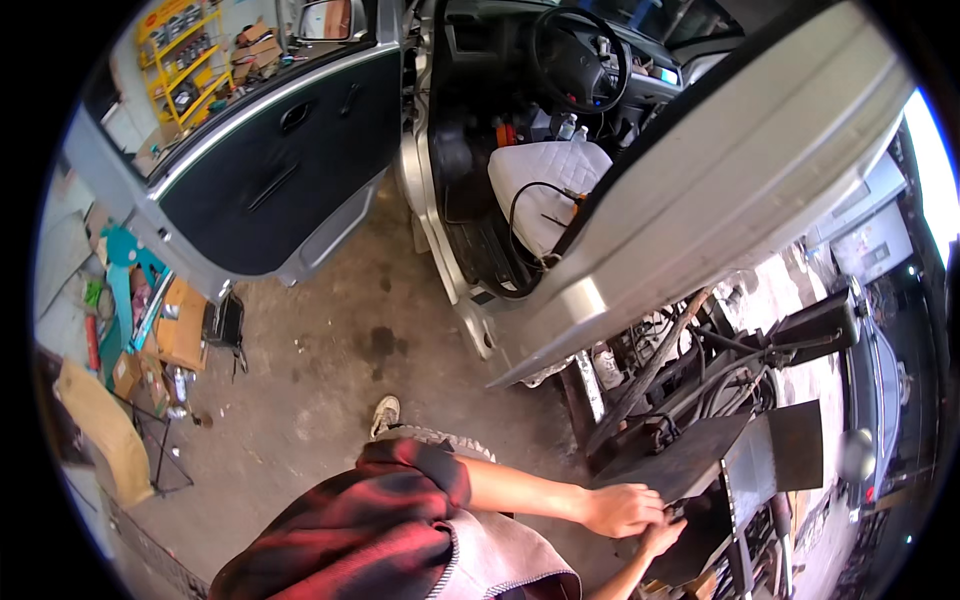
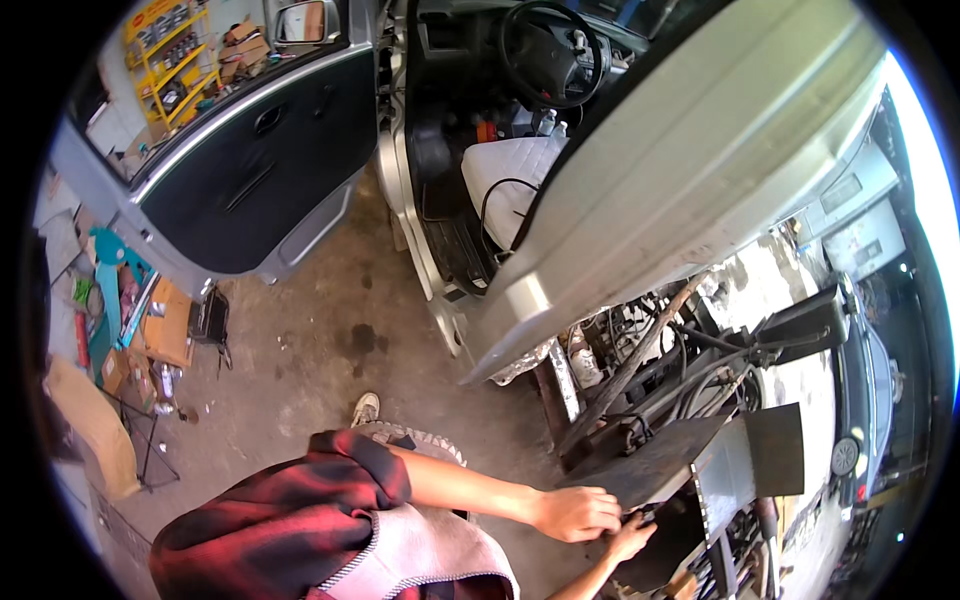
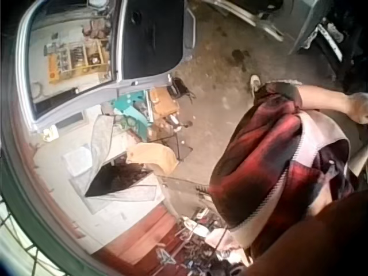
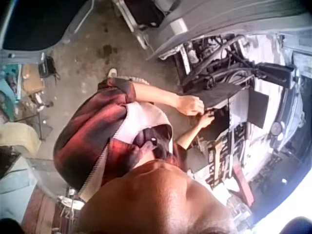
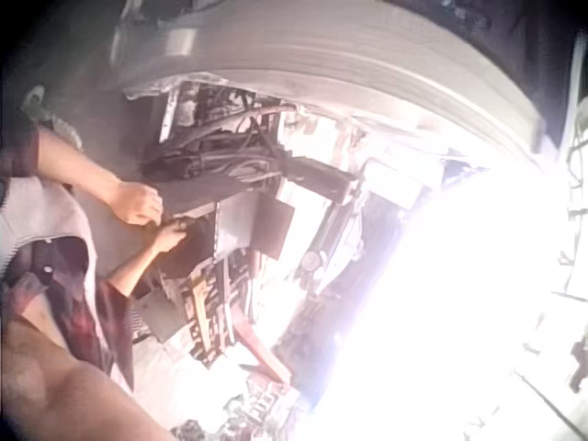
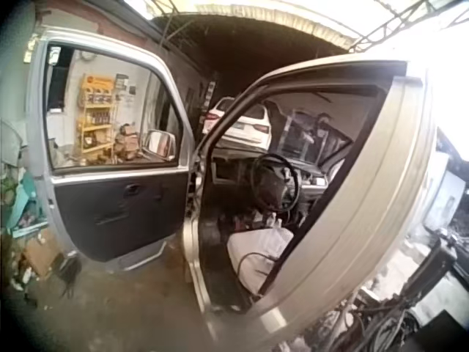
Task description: The person reaches into a metal compartment on the back of a truck, disconnects an electrical connector, and uses a screwdriver to loosen components on a mechanical valve assembly.
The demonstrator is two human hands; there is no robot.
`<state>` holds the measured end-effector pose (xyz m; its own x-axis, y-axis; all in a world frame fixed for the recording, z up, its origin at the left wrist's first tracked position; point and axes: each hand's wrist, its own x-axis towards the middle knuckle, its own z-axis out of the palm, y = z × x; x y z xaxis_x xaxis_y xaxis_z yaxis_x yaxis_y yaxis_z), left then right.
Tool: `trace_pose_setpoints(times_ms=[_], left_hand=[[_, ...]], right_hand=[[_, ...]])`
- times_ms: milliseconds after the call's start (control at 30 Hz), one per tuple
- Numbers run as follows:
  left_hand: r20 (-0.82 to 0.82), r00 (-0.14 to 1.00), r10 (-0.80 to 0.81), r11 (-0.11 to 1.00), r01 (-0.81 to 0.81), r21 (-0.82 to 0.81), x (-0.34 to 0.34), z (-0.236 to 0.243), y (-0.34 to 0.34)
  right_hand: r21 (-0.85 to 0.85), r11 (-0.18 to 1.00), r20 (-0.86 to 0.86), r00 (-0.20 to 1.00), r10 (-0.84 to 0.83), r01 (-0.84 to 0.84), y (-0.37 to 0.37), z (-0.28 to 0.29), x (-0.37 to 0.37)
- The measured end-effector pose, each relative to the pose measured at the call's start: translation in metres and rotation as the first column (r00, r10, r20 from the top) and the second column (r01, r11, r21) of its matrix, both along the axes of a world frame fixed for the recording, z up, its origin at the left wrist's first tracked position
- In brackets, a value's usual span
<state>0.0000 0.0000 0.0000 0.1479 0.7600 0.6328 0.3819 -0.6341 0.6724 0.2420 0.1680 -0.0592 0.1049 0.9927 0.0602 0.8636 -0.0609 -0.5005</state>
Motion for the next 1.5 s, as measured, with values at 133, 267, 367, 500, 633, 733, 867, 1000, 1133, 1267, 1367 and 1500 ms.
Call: trace_pose_setpoints(times_ms=[133,267,367,500,633,733,867,1000,1133,1267,1367,1500], left_hand=[[0.018,0.986,-0.168,0.845,0.153,-0.512,-0.087,-0.071,-0.123],[-0.248,0.965,-0.088,0.507,-0.170,-0.845,-0.219,-0.207,-0.253],[0.090,0.922,0.377,0.446,-0.095,-0.890,-0.318,-0.197,-0.345],[-0.308,0.729,0.612,0.225,-0.533,-0.816,-0.406,-0.188,-0.418],[-0.331,0.478,0.813,0.030,-0.603,-0.797,-0.446,-0.177,-0.462],[-0.061,0.174,0.983,0.047,-0.555,-0.830,-0.439,-0.216,-0.490],[0.092,-0.101,0.991,0.053,-0.336,-0.940,-0.402,-0.246,-0.495],[-0.493,0.103,0.864,-0.467,-0.207,-0.860,-0.366,-0.294,-0.524],[-0.473,0.147,0.869,-0.469,-0.063,-0.881,-0.385,-0.284,-0.501],[-0.447,0.124,0.886,-0.444,-0.054,-0.894,-0.428,-0.269,-0.485],[-0.408,0.181,0.895,-0.397,-0.094,-0.913,-0.482,-0.263,-0.466],[-0.382,0.205,0.901,-0.338,-0.221,-0.915,-0.567,-0.255,-0.452]], right_hand=[[0.298,0.951,-0.033,0.996,-0.080,0.086,-0.117,-0.026,0.009],[0.231,0.957,0.008,0.983,-0.184,0.177,-0.228,-0.066,-0.048],[-0.363,0.906,-0.129,0.951,-0.280,0.217,-0.308,-0.071,-0.154],[-0.213,0.847,-0.192,0.871,0.452,-0.486,-0.311,-0.093,-0.288],[-0.112,0.586,-0.126,0.597,0.792,-0.802,-0.273,-0.054,-0.463],[-0.055,0.543,-0.474,0.500,0.724,-0.838,-0.226,-0.058,-0.579],[-0.294,0.666,-0.805,0.554,0.214,-0.686,-0.151,-0.073,-0.701],[-0.435,0.770,-0.783,0.618,-0.068,-0.467,-0.083,-0.106,-0.796],[-0.390,0.914,-0.560,0.817,-0.138,-0.113,-0.005,-0.165,-0.839],[-0.403,0.915,-0.263,0.958,-0.117,0.002,0.026,-0.183,-0.866],[-0.372,0.922,-0.299,0.927,-0.228,0.107,0.057,-0.188,-0.855],[-0.564,0.825,-0.696,0.561,-0.448,-0.042,0.029,-0.149,-0.855]])
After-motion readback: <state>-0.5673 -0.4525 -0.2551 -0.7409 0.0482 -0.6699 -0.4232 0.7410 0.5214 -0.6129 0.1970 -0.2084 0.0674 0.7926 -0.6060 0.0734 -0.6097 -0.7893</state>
